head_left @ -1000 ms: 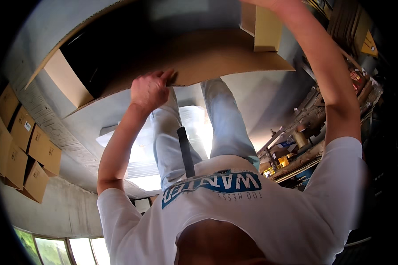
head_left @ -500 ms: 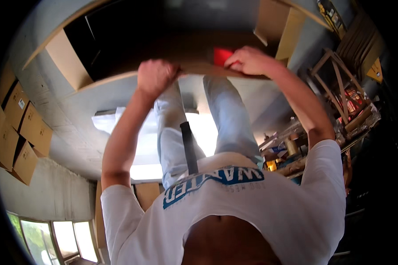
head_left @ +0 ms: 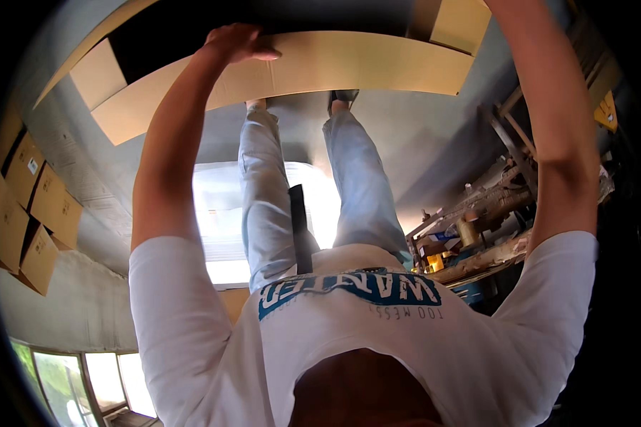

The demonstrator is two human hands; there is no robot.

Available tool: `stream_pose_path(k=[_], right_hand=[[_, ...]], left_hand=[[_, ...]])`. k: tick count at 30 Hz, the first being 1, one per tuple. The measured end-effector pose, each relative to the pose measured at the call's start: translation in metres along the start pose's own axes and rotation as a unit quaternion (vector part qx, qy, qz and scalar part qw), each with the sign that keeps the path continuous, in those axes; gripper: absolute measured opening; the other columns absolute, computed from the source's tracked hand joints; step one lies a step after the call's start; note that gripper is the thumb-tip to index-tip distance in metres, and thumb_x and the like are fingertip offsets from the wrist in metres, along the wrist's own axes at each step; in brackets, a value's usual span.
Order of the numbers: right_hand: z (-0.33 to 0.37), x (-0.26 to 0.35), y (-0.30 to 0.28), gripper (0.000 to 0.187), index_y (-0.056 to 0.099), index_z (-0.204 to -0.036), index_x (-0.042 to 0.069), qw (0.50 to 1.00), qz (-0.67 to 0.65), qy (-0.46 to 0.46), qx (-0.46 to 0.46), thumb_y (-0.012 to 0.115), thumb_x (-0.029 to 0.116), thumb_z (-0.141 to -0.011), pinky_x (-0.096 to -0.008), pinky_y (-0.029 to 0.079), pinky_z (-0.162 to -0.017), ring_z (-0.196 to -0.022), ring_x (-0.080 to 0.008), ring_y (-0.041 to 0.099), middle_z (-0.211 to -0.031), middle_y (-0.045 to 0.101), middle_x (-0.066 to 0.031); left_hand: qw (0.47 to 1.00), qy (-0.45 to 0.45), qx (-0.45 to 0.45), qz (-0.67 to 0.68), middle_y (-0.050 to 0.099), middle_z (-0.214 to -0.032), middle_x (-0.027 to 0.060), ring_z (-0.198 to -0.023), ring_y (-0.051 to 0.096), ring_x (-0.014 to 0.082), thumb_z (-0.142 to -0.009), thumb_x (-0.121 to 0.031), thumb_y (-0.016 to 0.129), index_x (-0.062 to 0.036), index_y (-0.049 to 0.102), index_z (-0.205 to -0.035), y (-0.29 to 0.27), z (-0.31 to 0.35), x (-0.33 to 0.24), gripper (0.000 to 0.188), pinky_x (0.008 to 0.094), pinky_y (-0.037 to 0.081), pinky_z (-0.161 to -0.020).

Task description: The person repeatedly assembles and seals cardboard boxes using a handheld red tape dispenser. They fold the flaps of the boxes and apply clear packing tape to secure them, then stack the finished boxes on a pile.

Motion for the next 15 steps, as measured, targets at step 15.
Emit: stream_pose_path(k=[15], right_hand=[[0.099, 0.080, 0.103, 0.044, 0.065, -0.119, 0.023, 0.984, -0.118, 0.125, -0.048, 0.070, 0.040, -0.079, -0.0432, 0.052, -0.071, -0.084, -0.0295, 0.063, -0.101, 0.057, -0.0106]], left_hand=[[0.764, -0.190, -0.611, 0.078, 0.043, -0.136, 0.0170, -0.132, 0.037, 0.0440, -0.064, -0.060, 0.075, -0.0029, 0.046, -0.129, 0.109, 0.079, -0.069, 0.091, 0.0654, 0.027, -0.103]])
Point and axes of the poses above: each hand's wrist, its own z-axis away from the middle knuckle, its own y-axis out of the palm, x = y × z, the point moved 1 cm from there along -z, towards the middle knuckle
